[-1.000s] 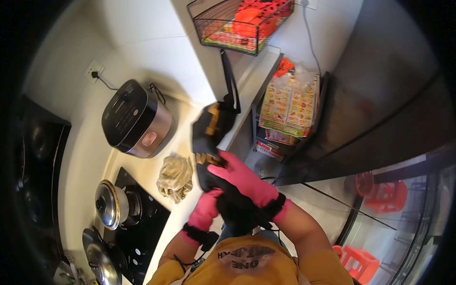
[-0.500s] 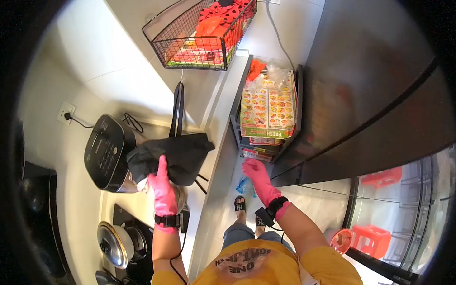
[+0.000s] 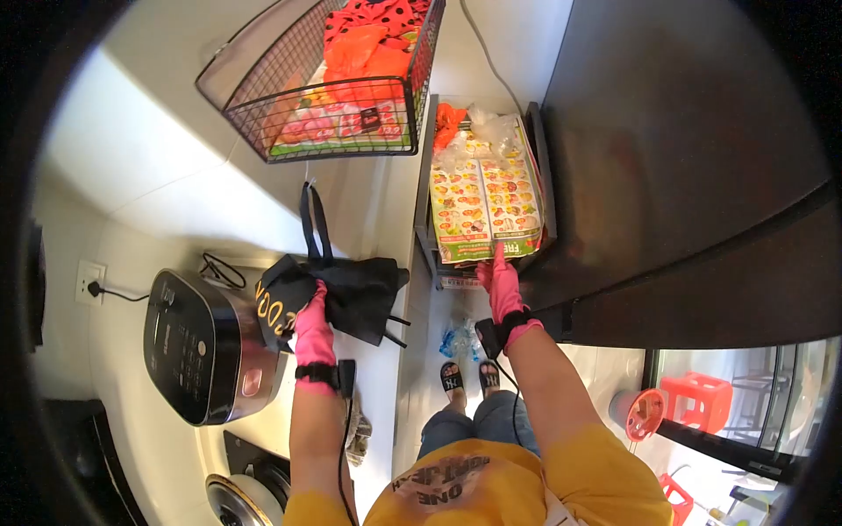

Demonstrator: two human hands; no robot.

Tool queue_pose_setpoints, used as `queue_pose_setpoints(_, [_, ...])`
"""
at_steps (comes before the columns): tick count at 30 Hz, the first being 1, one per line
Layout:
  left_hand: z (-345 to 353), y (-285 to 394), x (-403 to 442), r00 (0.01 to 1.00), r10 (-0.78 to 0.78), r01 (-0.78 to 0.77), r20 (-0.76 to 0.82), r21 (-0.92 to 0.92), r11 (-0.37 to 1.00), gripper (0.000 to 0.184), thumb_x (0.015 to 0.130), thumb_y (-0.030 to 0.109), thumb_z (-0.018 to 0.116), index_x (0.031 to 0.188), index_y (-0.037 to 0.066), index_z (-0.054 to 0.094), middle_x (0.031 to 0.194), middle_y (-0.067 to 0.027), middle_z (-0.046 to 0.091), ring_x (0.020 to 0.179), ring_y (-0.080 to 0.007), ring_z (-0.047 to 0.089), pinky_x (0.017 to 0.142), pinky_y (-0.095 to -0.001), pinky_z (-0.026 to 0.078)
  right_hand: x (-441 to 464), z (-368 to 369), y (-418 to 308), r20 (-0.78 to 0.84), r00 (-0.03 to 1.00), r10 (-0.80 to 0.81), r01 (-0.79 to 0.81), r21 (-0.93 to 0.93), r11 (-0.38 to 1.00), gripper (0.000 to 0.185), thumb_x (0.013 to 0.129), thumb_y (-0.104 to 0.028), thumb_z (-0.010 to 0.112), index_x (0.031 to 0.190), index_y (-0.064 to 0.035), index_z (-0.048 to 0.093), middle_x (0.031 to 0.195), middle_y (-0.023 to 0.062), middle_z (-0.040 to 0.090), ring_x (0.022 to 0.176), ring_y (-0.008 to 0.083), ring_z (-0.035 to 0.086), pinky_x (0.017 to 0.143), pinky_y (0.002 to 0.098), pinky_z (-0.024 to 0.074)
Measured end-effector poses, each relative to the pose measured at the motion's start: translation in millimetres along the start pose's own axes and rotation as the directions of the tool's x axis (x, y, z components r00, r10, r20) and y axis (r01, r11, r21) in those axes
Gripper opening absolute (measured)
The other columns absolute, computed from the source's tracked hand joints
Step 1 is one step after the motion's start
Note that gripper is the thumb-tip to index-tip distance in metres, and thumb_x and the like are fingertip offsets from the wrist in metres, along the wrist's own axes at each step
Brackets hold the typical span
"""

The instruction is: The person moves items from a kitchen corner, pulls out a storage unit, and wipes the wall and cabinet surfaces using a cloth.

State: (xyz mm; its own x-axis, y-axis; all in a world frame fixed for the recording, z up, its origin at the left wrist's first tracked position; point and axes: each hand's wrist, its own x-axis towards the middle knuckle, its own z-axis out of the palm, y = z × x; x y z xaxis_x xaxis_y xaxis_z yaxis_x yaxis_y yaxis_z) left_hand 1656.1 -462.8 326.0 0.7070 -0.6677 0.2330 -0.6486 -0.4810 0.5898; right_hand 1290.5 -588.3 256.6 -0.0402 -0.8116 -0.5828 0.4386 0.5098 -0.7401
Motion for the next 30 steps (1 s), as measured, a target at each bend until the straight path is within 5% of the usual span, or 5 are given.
queue_pose_setpoints(3, [-64,64,-23,0.67,-0.514,0.738,0.536,-0.401,0.543,0.056,0.085,0.036,0.07,0.124,-0.002,0.057,0.125,-0.0105,0.059,0.108,-0.0252,0.058,0.096,-0.0354,0.045,18,-1,-5,-0.035,0.999,-0.032,0.032,0.008,0.999,0.047,0.092,-0.045,0.06,0.104,-0.0004,0.059,0.083,0.0095,0.067,0.064,0.0154,0.064,0.051,0.0225,0.0501])
queue_pose_setpoints(13, [-121,112,-121,0.889,-0.298,0.428,0.348,-0.398,0.811,0.045,0.085,0.019,0.073,0.125,0.006,0.058,0.118,-0.0101,0.063,0.106,-0.0206,0.059,0.091,-0.0318,0.046,-36,28,-16,0.071,0.996,-0.052,0.044,0.113,0.993,0.035,0.095,-0.032,0.059,0.111,-0.001,0.059,0.093,0.0087,0.068,0.075,0.0156,0.065,0.068,0.0261,0.0543])
queue_pose_setpoints(17, [-116,54,-119,0.58,-0.295,0.79,0.76,-0.434,0.433,0.036,0.094,0.027,0.06,0.125,0.009,0.058,0.117,-0.0128,0.063,0.104,-0.02,0.06,0.088,-0.0315,0.047,-58,6,17,0.138,0.984,0.111,-0.125,0.095,0.988,0.037,0.093,-0.032,0.061,0.115,-0.0021,0.058,0.101,0.0098,0.068,0.085,0.0184,0.066,0.077,0.0291,0.0548])
queue_pose_setpoints(24, [-115,111,-81,0.748,-0.066,0.639,0.66,-0.744,-0.196,0.06,0.099,0.028,0.049,0.151,0.014,0.022,0.147,-0.0149,0.036,0.133,-0.0222,0.038,0.109,-0.0359,0.031,-77,-25,31,0.229,0.953,0.201,-0.239,0.152,0.959,0.04,0.093,-0.028,0.062,0.119,0.0017,0.054,0.107,0.0147,0.063,0.096,0.0237,0.061,0.089,0.0341,0.0501])
queue_pose_setpoints(30, [-50,67,-23,0.967,-0.186,0.211,0.176,-0.136,0.968,0.092,0.081,0.041,0.073,0.146,-0.002,0.025,0.147,-0.0165,0.035,0.134,-0.0272,0.034,0.111,-0.0349,0.027,-76,-37,23,0.303,0.923,0.238,-0.272,0.073,0.96,0.041,0.093,-0.026,0.063,0.122,0.001,0.052,0.107,0.0151,0.063,0.101,0.0254,0.061,0.09,0.0337,0.0499])
